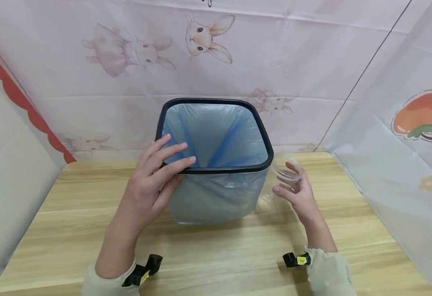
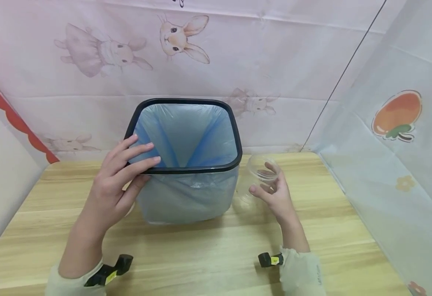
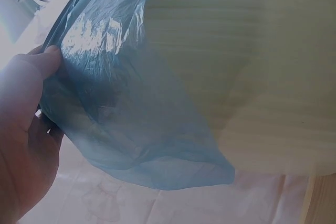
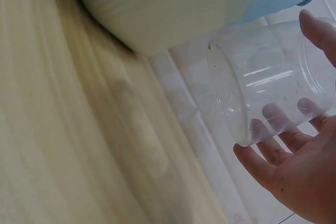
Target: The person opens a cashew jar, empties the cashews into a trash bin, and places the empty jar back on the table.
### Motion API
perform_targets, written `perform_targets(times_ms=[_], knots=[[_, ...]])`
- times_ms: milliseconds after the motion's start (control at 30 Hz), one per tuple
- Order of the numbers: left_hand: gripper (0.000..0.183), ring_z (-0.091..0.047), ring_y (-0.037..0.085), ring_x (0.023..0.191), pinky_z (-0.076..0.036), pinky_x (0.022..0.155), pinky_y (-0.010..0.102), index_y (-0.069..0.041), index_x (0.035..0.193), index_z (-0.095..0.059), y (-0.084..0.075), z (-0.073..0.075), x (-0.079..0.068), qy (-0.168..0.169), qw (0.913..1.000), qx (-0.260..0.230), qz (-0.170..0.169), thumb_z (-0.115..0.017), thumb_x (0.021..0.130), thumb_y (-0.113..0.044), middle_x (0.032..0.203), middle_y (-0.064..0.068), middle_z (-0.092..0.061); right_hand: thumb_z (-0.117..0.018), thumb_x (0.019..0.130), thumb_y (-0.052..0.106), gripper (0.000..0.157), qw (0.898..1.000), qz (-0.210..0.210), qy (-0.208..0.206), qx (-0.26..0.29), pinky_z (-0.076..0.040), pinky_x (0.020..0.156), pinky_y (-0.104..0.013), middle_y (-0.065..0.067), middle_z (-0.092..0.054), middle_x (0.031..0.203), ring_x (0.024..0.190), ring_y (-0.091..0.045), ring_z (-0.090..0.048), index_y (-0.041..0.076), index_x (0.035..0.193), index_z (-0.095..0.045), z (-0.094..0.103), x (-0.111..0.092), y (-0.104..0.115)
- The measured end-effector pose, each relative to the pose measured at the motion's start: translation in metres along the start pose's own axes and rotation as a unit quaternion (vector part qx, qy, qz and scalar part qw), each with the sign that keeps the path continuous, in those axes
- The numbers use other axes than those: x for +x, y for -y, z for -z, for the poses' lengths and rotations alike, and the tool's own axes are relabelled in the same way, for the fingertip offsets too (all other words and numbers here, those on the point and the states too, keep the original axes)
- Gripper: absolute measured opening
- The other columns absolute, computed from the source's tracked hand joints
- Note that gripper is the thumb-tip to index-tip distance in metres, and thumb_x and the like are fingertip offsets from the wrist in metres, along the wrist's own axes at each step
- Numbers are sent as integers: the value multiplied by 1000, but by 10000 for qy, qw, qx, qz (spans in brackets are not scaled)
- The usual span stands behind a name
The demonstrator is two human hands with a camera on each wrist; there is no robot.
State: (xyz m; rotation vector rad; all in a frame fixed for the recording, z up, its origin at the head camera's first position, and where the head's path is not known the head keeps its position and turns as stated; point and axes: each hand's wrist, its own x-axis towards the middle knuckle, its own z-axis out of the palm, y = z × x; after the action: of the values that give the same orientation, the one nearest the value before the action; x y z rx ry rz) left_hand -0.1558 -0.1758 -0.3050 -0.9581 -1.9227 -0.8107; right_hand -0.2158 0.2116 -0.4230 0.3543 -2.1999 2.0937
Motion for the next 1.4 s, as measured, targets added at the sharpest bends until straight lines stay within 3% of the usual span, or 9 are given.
perform_targets(times_ms=[167, 400, 500, 633, 833, 1133, 1300, 1400], knots=[[29, -44, 42, 137, -29, 115, 59, -10, 121, -71, 1, 2, 1, 7, 10000, 16, -13, -51, 105, -23, 134, 16, -62, -72, 85, -5, 83, 9997, -151, -10, -213, -49, 99, -26, -15, -49, 141, 125, -20, -55, 10, 154, -27, -3, 2, -4], [30, -45, 45, 135, -29, 116, 57, -10, 122, -71, 2, 3, 2, 53, 10000, 58, 25, -51, 105, -24, 134, 16, -62, -75, 85, 0, 86, 9973, -379, 91, -614, -35, 113, -54, -23, -42, 147, 128, -13, -50, 14, 155, -26, -5, 1, -9], [29, -46, 45, 134, -30, 116, 57, -10, 121, -71, 1, 3, 2, 56, 10000, 47, 3, -51, 105, -24, 134, 16, -62, -75, 84, -1, 88, 9971, -433, 155, -611, -32, 113, -58, -21, -44, 147, 131, -18, -48, 13, 155, -25, -6, 1, -11], [28, -47, 46, 132, -30, 115, 57, -8, 120, -72, 1, 7, 5, 22, 10000, 36, -74, -53, 104, -22, 133, 18, -62, -77, 83, 1, 89, 9960, -522, 305, -660, -32, 112, -57, -20, -44, 148, 133, -30, -46, 17, 154, -27, -6, 4, -13], [29, -48, 45, 132, -30, 116, 56, -8, 120, -72, 2, 13, 11, 58, 9999, 119, -87, -53, 104, -23, 132, 18, -63, -82, 77, 1, 93, 9925, -580, 697, -815, -30, 112, -56, -22, -44, 147, 134, -36, -45, 10, 153, -27, -9, 11, -11], [29, -48, 45, 132, -30, 116, 53, -8, 121, -71, 6, 15, 7, 148, 9996, 220, -79, -53, 104, -23, 133, 18, -62, -85, 71, 0, 97, 9749, -634, 1892, -984, -45, 99, -24, -29, -45, 144, 135, -44, -44, 6, 148, -26, -2, 6, -10], [31, -45, 46, 135, -29, 117, 54, -7, 123, -70, 7, 14, 3, 122, 9998, 165, -88, -54, 104, -26, 137, 18, -60, -87, 69, 1, 102, 9672, -588, 2309, -881, -45, 103, -28, -31, -44, 144, 135, -47, -42, 10, 149, -24, 3, 5, -13], [39, -39, 46, 140, -28, 117, 56, -5, 128, -66, 8, 12, 2, 154, 9996, 167, -161, -56, 102, -32, 143, 20, -54, -88, 68, 1, 106, 9643, -526, 2412, -964, -44, 107, -39, -28, -45, 145, 136, -46, -42, 14, 152, -25, 6, 4, -14]])
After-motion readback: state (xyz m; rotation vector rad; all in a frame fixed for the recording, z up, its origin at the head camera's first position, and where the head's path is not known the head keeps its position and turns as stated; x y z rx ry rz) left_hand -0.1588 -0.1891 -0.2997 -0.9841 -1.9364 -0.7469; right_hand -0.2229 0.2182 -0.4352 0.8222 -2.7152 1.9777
